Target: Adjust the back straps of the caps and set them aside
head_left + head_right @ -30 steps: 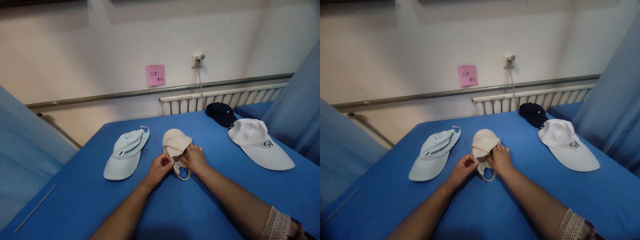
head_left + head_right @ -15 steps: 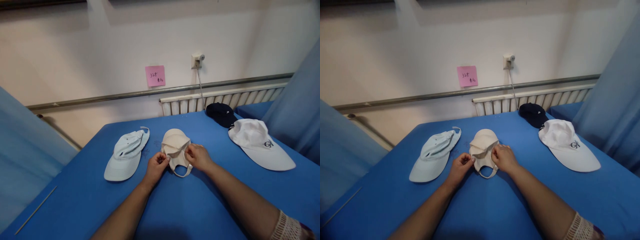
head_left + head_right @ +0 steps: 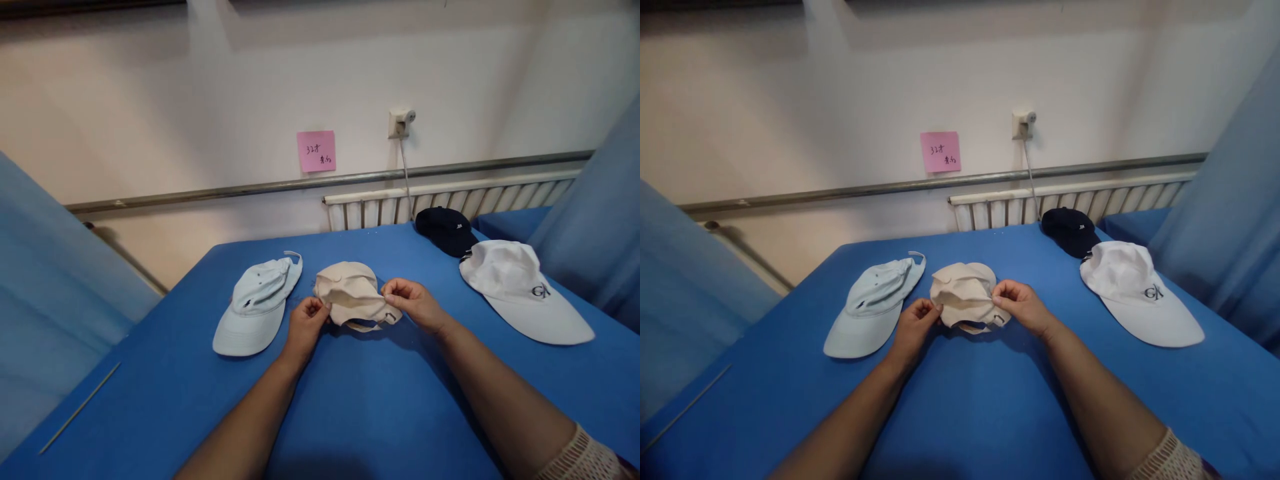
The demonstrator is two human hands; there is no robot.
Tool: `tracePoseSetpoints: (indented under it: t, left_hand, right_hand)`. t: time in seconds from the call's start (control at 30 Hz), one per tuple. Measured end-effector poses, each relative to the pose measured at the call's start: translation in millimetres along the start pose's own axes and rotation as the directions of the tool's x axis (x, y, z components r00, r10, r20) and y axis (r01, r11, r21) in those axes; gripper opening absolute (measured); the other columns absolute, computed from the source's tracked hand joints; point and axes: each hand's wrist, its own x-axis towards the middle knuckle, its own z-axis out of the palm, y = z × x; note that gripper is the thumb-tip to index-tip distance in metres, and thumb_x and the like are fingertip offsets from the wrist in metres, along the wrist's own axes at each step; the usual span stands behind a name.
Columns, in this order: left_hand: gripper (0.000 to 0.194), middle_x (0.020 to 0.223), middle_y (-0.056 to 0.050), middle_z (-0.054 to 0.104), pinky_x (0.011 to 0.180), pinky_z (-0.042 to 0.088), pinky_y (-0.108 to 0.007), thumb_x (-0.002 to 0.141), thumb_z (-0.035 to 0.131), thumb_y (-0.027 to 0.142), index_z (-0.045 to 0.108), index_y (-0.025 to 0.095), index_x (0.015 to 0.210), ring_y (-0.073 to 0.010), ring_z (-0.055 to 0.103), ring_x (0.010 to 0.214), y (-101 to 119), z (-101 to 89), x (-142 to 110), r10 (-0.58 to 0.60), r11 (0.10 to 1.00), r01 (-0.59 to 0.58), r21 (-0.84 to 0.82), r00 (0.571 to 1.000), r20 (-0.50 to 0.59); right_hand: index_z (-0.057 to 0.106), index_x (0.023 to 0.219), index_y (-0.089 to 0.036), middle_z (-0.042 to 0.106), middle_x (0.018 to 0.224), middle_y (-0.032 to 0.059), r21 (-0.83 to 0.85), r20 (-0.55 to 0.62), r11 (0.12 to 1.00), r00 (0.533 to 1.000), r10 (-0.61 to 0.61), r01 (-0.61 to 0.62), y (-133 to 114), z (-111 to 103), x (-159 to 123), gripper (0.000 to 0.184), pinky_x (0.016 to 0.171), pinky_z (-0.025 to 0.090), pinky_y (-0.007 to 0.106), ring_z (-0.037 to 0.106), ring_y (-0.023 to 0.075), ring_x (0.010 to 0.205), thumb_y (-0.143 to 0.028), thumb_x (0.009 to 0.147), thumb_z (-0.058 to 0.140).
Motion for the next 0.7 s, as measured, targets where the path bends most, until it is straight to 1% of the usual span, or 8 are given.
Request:
tracePoseSetpoints:
  t: [0.1, 0.2, 0.27, 0.33, 0.43, 0.5, 0.6, 0.7]
  left_hand:
    - [0.03, 0.058, 0.004, 0.054, 0.054, 0.038, -0.02, 0.073, 0.07, 0.039, 0.052, 0.016, 0.066, -0.0088, 0.049, 0.054, -0.1, 1.7, -1.8, -0.013, 1.0, 0.012, 0.024, 0.999, 0.041]
    - [0.029, 0.06, 0.004, 0.052, 0.055, 0.039, -0.02, 0.073, 0.069, 0.038, 0.052, 0.016, 0.067, -0.0086, 0.048, 0.056, 0.7, 4.1, -4.2, -0.002, 0.997, -0.004, 0.072, 0.996, 0.086]
    - [0.029, 0.061, 0.004, 0.052, 0.054, 0.038, -0.02, 0.073, 0.069, 0.038, 0.052, 0.016, 0.067, -0.0083, 0.047, 0.056, 2.0, 4.7, -5.4, 0.009, 0.995, -0.02, 0.097, 0.995, 0.104]
    - [0.029, 0.062, 0.004, 0.052, 0.055, 0.038, -0.02, 0.073, 0.07, 0.038, 0.052, 0.016, 0.067, -0.0082, 0.047, 0.056, 3.8, 4.6, -6.4, 0.018, 0.993, -0.03, 0.112, 0.994, 0.11]
    - [0.031, 0.061, 0.004, 0.052, 0.054, 0.037, -0.019, 0.072, 0.071, 0.039, 0.052, 0.016, 0.068, -0.008, 0.047, 0.055, 5.4, 3.8, -7.0, 0.009, 0.994, -0.022, 0.11, 0.993, 0.118]
    - [0.031, 0.057, 0.004, 0.052, 0.051, 0.036, -0.02, 0.075, 0.068, 0.042, 0.052, 0.016, 0.069, -0.0082, 0.045, 0.052, 4.3, 2.9, -6.0, -0.015, 0.996, 0.002, 0.094, 0.99, 0.137]
    - [0.029, 0.059, 0.002, 0.056, 0.053, 0.039, -0.021, 0.077, 0.065, 0.043, 0.056, 0.016, 0.073, -0.0101, 0.05, 0.054, -1.6, 0.9, -1.5, -0.022, 0.996, 0.014, 0.089, 0.996, 0.088]
    - [0.028, 0.076, -0.003, 0.066, 0.065, 0.047, -0.026, 0.069, 0.072, 0.036, 0.061, 0.015, 0.084, -0.0154, 0.061, 0.069, -9.8, -2.1, 4.3, -0.054, 0.99, 0.062, 0.129, 0.996, -0.064]
  right_hand:
    - [0.062, 0.081, -0.02, 0.06, 0.076, 0.0007, -0.275, -0.005, 0.959, 0.998, -0.065, 0.061, 0.6, 6.4, -0.5, 0.022, 0.064, 0.042, 0.027, 0.053, 0.0145, 0.068, -0.041, 0.078, 0.066]
    - [0.06, 0.082, -0.021, 0.06, 0.077, -0.0001, -0.575, 0.07, 0.803, 0.987, -0.143, 0.157, 1.6, 15.2, -2.9, 0.019, 0.065, 0.04, 0.027, 0.052, 0.0148, 0.069, -0.036, 0.074, 0.07]
    - [0.057, 0.077, -0.021, 0.058, 0.074, -0.0012, -0.672, 0.086, 0.712, 0.976, -0.201, 0.206, 2.9, 20.2, -4.8, 0.015, 0.063, 0.038, 0.026, 0.05, 0.0137, 0.066, -0.032, 0.077, 0.067]
    - [0.055, 0.073, -0.02, 0.055, 0.07, -0.0019, -0.671, 0.016, 0.712, 0.964, -0.266, 0.208, 6.0, 23.0, -5.5, 0.015, 0.061, 0.037, 0.025, 0.048, 0.0128, 0.064, -0.03, 0.082, 0.061]
    - [0.052, 0.072, -0.02, 0.05, 0.063, -0.0035, -0.504, -0.196, 0.852, 0.941, -0.274, 0.143, 13.7, 22.5, -3.1, 0.022, 0.055, 0.035, 0.023, 0.045, 0.0117, 0.058, -0.036, 0.086, 0.057]
    - [0.051, 0.07, -0.02, 0.045, 0.059, -0.0047, -0.402, -0.276, 0.909, 0.933, -0.233, 0.108, 18.8, 19.8, -0.5, 0.027, 0.051, 0.032, 0.023, 0.042, 0.011, 0.054, -0.041, 0.086, 0.056]
    - [0.05, 0.066, -0.02, 0.041, 0.057, -0.0052, -0.406, -0.256, 0.907, 0.94, -0.226, 0.108, 22.8, 15.6, 1.9, 0.033, 0.05, 0.03, 0.023, 0.039, 0.0105, 0.054, -0.044, 0.086, 0.057]
    - [0.051, 0.066, -0.019, 0.042, 0.058, -0.0048, -0.448, -0.231, 0.883, 0.936, -0.265, 0.139, 22.5, 14.9, 1.2, 0.032, 0.053, 0.032, 0.023, 0.039, 0.0106, 0.055, -0.042, 0.088, 0.054]
